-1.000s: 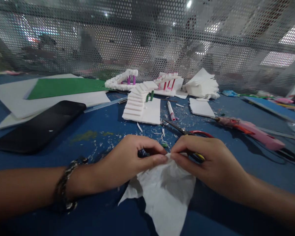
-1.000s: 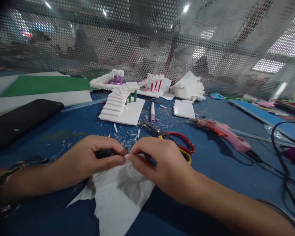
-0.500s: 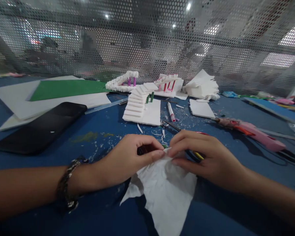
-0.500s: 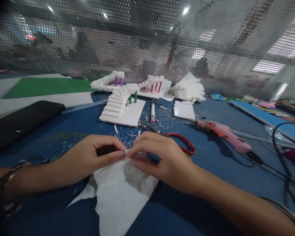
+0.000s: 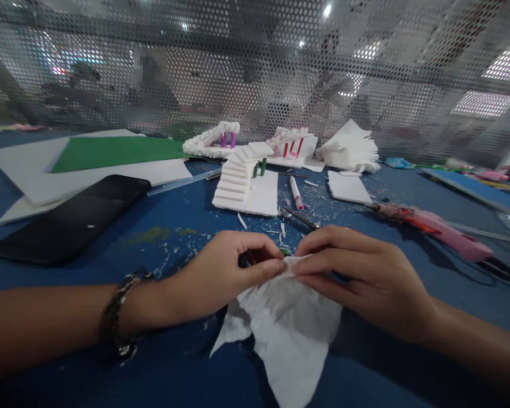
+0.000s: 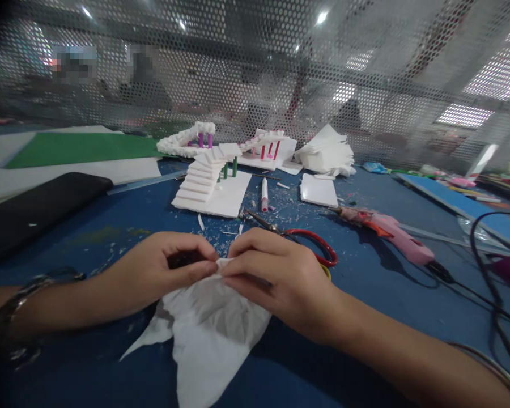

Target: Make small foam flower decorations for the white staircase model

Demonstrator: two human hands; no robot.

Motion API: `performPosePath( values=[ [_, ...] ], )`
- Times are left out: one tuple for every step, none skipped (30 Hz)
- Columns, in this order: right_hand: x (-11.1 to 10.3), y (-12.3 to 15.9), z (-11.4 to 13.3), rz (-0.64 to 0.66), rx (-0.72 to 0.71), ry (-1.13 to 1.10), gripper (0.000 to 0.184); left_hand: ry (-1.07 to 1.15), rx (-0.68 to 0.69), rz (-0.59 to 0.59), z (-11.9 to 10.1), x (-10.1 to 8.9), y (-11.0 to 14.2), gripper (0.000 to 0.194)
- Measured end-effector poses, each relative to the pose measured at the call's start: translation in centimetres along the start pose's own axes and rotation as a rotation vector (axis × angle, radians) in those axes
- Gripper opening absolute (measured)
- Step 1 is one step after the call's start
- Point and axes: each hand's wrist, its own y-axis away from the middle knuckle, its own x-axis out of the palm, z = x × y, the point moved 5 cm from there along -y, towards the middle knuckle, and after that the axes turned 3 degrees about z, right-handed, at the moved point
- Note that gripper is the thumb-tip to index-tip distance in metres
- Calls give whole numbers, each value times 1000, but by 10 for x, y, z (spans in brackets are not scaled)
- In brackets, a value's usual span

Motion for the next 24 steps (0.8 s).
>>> performPosePath(
  values=[
    [1,0,0,1,8,-1,9,-13,13,-4,0,0,0,13],
    [2,0,-1,4,19,-2,8,-24,30,-6,-1,0,1,12],
    [3,0,-1,9,32,-2,6,-34,47,-5,-1,0,1,11],
    [4,0,-2,14,43,-5,5,-44,64,-4,-2,1,1,10],
    [5,1,-3,21,56,-11,4,-52,79,0,-3,1,1,10],
    [7,1,-3,29,68,-23,3,-57,93,3,-3,2,1,10],
    [8,1,-4,40,77,-38,4,-62,102,6,-4,2,1,10],
    [9,2,-4,54,82,-54,4,-67,105,11,-4,2,1,10],
    [10,2,-4,68,84,-67,5,-70,108,17,-5,3,1,10],
    [10,2,-4,80,86,-74,5,-72,111,23,-5,3,1,10],
    [11,3,-4,90,88,-74,5,-75,115,27,-5,3,1,10],
    [11,3,-4,97,91,-70,5,-78,120,32,-5,3,2,10],
    [11,3,-4,98,93,-63,5,-83,128,34,-6,3,2,10],
    [11,3,-4,95,95,-54,5,-89,137,36,-6,3,2,11],
    [11,3,-4,88,93,-46,5,-96,144,38,-6,4,3,11],
    [11,3,-3,80,91,-39,6,-101,149,42,-6,4,3,11],
    [11,2,-3,72,88,-35,6,-104,153,48,-7,4,3,11],
    [11,2,-3,62,86,-31,7,-106,156,51,-7,5,3,11],
    [11,2,-3,53,85,-29,8,-108,158,52,-7,5,3,12],
    [11,2,-3,43,81,-29,8,-110,162,51,-8,5,3,12],
    [10,2,-3,29,74,-28,9,-113,167,50,-8,4,3,13],
    [10,3,-2,16,67,-26,8,-115,172,49,-9,4,3,13],
    [10,3,-2,2,56,-24,8,-116,177,52,-10,4,3,14],
    [9,4,-1,-9,46,-20,8,-115,182,56,-10,4,3,13]
  ],
)
